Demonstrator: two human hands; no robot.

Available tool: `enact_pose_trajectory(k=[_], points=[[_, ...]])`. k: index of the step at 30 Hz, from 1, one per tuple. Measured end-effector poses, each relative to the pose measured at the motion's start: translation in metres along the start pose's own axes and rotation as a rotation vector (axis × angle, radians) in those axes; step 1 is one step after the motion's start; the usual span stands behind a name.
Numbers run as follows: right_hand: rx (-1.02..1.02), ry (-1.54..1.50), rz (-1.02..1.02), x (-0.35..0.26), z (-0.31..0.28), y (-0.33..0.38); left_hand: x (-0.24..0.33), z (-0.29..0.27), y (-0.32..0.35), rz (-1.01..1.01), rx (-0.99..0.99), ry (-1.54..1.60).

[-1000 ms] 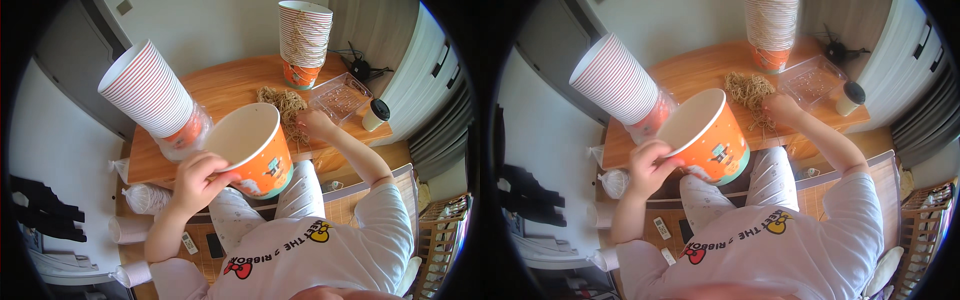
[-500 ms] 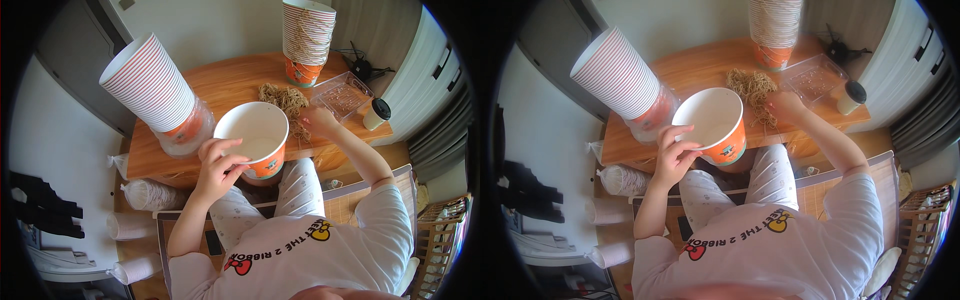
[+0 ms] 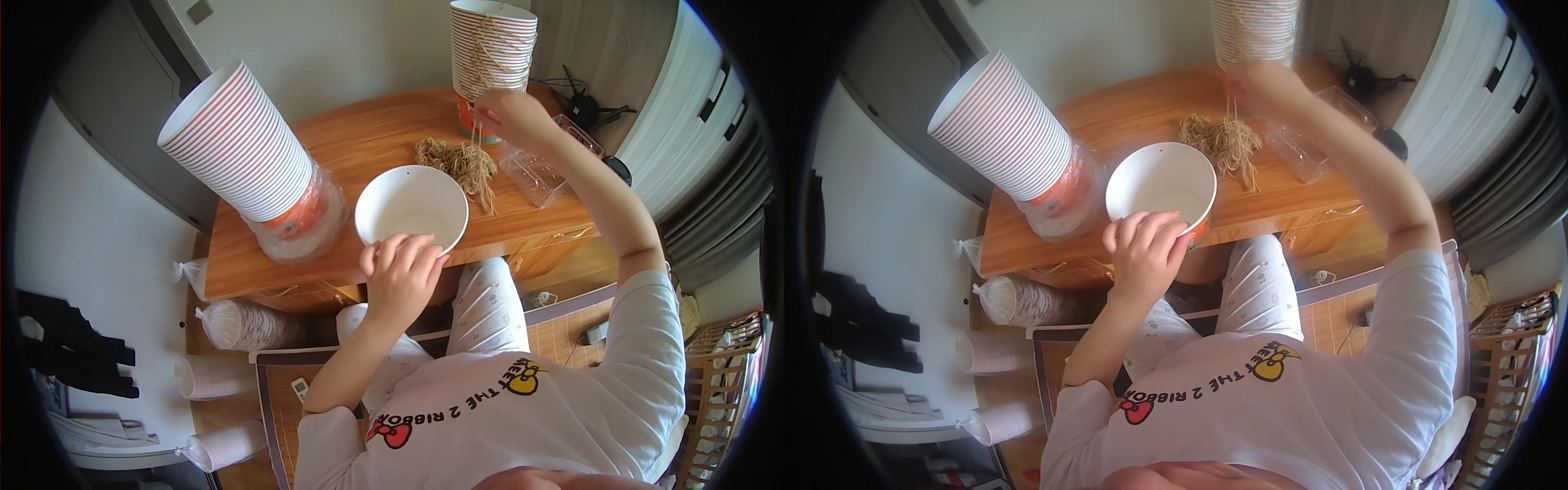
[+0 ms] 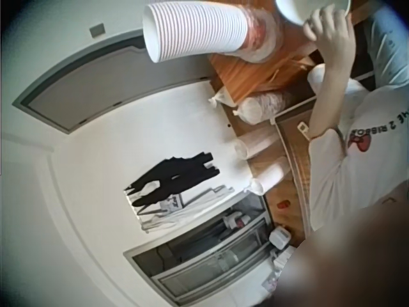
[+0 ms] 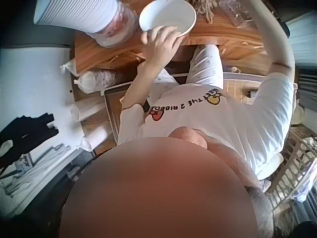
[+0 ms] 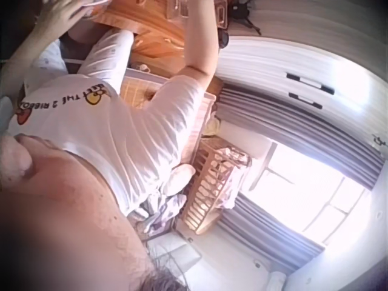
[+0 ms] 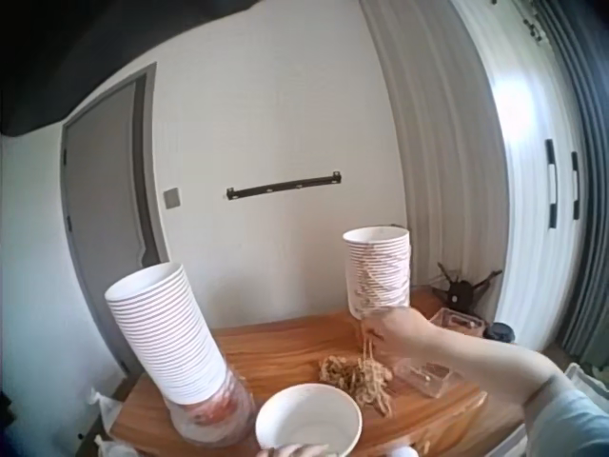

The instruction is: Thread and tie twine through a paper bucket to create a handle.

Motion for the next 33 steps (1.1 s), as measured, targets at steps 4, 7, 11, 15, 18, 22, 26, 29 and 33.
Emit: enact_pose_trajectory(k=[4, 7, 11, 15, 18, 22, 26, 29, 33], points=[[0.201, 0.079, -0.103, -0.014, -0.062, -0.027, 0.006, 0.006, 0.001, 0.000, 0.059, -0.052], [0.239, 0.128, -0.100, -0.015, -0.085, -0.030, 0.015, -0.001, 0.002, -0.015, 0.111, -0.026], [0.466, 0.131, -0.026, -0.026, -0.140, -0.016, 0.029, -0.012, 0.019, 0.070, 0.138, 0.200], [0.597, 0.056, -0.029, -0.062, -0.190, 0.026, 0.042, -0.013, 0.027, 0.041, -0.007, 0.502], [0.611, -0.020, -0.109, -0.086, -0.194, 0.064, 0.056, -0.014, 0.027, 0.072, -0.094, 0.644], [0.328, -0.187, -0.248, -0.140, -0.150, 0.106, 0.059, -0.007, 0.028, -0.037, -0.145, 0.824], [0.134, -0.473, -0.261, -0.170, -0.097, 0.154, 0.053, 0.004, 0.039, -0.256, -0.169, 1.018], [0.080, -0.584, -0.197, -0.180, -0.071, 0.182, 0.046, 0.014, 0.059, -0.409, -0.127, 1.064], [0.088, -0.672, -0.126, -0.187, -0.056, 0.209, 0.040, 0.021, 0.094, -0.609, -0.096, 1.088]])
Point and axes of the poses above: each hand's wrist, its own y-axis away from the middle knuckle, its own z-axis out of the palm, x = y × z, the point moved 10 cm from there along -y, towards the middle knuckle, and after that the axes turned 8 degrees about y, right-handed, at the moved point
